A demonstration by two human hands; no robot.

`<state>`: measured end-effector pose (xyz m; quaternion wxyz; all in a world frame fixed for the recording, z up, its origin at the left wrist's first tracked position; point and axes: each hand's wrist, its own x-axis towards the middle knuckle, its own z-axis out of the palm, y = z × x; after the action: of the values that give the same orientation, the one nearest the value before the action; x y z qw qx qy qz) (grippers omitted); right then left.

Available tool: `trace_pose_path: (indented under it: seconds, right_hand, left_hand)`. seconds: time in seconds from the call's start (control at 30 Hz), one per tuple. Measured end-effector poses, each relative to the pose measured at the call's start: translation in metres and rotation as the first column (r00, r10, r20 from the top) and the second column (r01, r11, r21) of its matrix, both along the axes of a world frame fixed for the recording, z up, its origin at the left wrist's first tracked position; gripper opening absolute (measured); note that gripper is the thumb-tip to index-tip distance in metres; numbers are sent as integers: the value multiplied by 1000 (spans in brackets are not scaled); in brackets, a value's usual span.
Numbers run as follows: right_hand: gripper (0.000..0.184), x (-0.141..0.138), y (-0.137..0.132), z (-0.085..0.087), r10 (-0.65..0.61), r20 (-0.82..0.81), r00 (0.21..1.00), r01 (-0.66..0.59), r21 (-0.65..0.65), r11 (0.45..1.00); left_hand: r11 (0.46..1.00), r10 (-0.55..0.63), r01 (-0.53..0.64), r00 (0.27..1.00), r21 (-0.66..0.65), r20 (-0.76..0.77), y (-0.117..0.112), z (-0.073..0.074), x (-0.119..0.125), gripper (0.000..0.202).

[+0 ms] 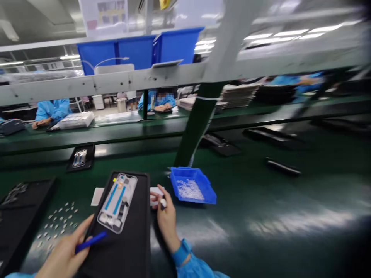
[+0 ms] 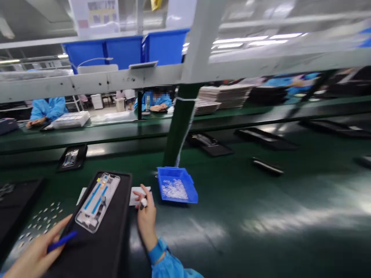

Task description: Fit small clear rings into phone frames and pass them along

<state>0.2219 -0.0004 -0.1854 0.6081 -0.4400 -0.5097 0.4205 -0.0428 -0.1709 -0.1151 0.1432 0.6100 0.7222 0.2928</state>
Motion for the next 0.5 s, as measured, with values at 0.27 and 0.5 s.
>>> trace_pose_path:
  seconds: [0.27,0.5]
  right_hand:
    - [29,-14,-26,-4,173,476,862,-289,182,940]
    - [23,-22,-36,-2,39,698,715,-377,338,862]
  left_hand:
    - [992,-20,-13,967,-127,-256,-116,-84,32,53]
    - [964,-214,263,832,26,-511,-77,-33,42,38]
